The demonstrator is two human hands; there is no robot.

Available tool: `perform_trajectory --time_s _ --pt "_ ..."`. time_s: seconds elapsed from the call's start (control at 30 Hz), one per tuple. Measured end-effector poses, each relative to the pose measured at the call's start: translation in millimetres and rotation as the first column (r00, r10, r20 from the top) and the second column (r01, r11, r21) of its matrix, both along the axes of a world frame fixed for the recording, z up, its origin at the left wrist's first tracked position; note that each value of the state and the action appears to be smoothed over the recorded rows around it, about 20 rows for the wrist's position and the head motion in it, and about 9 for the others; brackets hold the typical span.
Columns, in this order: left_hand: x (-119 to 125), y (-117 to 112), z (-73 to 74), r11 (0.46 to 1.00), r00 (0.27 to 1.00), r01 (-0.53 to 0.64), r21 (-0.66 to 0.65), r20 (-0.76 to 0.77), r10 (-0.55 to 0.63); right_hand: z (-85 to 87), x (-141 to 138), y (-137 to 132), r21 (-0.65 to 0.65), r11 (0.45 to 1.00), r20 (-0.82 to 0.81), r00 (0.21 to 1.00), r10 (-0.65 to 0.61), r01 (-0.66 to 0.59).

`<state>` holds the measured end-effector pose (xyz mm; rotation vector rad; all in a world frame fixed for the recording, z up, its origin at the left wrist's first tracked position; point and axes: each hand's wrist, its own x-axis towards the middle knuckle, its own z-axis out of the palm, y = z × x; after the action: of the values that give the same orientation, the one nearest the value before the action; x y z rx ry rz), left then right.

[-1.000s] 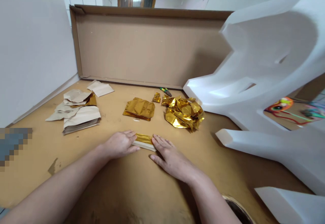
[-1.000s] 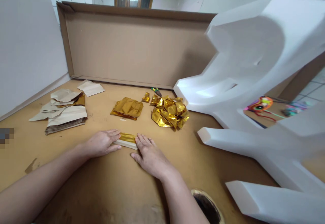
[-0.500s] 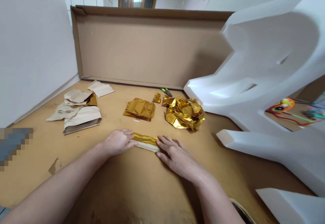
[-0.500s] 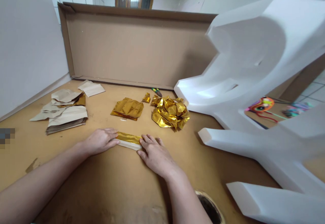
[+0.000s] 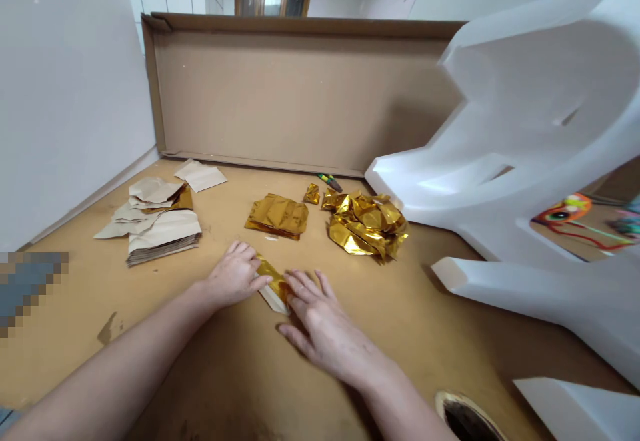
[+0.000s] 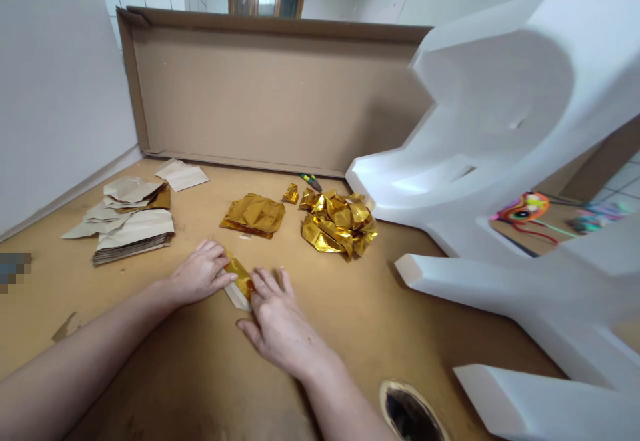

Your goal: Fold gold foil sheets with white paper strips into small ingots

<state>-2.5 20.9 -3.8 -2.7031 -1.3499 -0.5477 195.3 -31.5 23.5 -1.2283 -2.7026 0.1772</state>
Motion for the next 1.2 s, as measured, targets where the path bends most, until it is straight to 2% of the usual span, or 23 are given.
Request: perform_trajectory --time_s 0.1,0.2,0.27,0.4,0.47,0.57,0.73,0.9,1.0,1.2 --pt "-0.4 -1.1 -0.8 0.999 1.000 0.011 -0.035 0.001 -0.011 -2.3 -9.6 -6.0 -0.058 0.991 -0.050 0.992 0.117 -0.120" --pt "-0.5 -3.5 -1.4 0.990 0.997 0.080 -0.120 0.018 -0.078 -2.7 -13.7 -6.4 -0.083 0.977 -0.108 0.976 0.189 -0.199" --pt "0.1 -4.9 -2.3 0.974 0.991 0.137 -0.178 0.029 -0.134 -1.9 -12.5 -3.6 -0.051 0.984 -0.151 0.975 0.164 -0.173" --pt "3.4 -5.7 -5.9 0.937 0.968 0.250 -0.244 0.047 -0.246 -4.3 -4.1 7.1 0.041 0.999 -0.181 0.983 0.011 -0.003" --pt "5.8 -5.7 -7.2 0.918 0.951 0.309 -0.249 0.056 -0.305 -9.4 0.1 12.9 0.067 0.997 -0.133 0.991 -0.034 0.043" --pt "8.3 -5.4 -7.1 0.899 0.928 0.370 -0.233 0.044 -0.371 -17.2 2.9 18.4 0.036 0.998 -0.022 0.999 -0.046 0.046" --pt "7.3 -5.7 -1.6 0.929 0.942 0.322 -0.184 -0.032 -0.333 -17.4 0.3 16.4 0.026 0.994 0.117 0.987 -0.108 0.106" --pt "11.6 -10.3 2.4 0.973 0.967 0.230 -0.031 -0.109 -0.232 -15.3 -5.5 7.8 0.206 0.959 0.158 0.960 -0.229 0.195" --pt "16.0 -12.6 -1.1 0.977 0.967 0.215 0.006 -0.141 -0.212 -15.8 -7.9 5.4 0.290 0.934 0.159 0.952 -0.260 0.207" --pt "18.1 -14.1 -15.9 0.972 0.967 0.233 0.013 -0.105 -0.230 -17.5 -3.9 8.9 0.327 0.925 0.162 0.953 -0.257 0.194"
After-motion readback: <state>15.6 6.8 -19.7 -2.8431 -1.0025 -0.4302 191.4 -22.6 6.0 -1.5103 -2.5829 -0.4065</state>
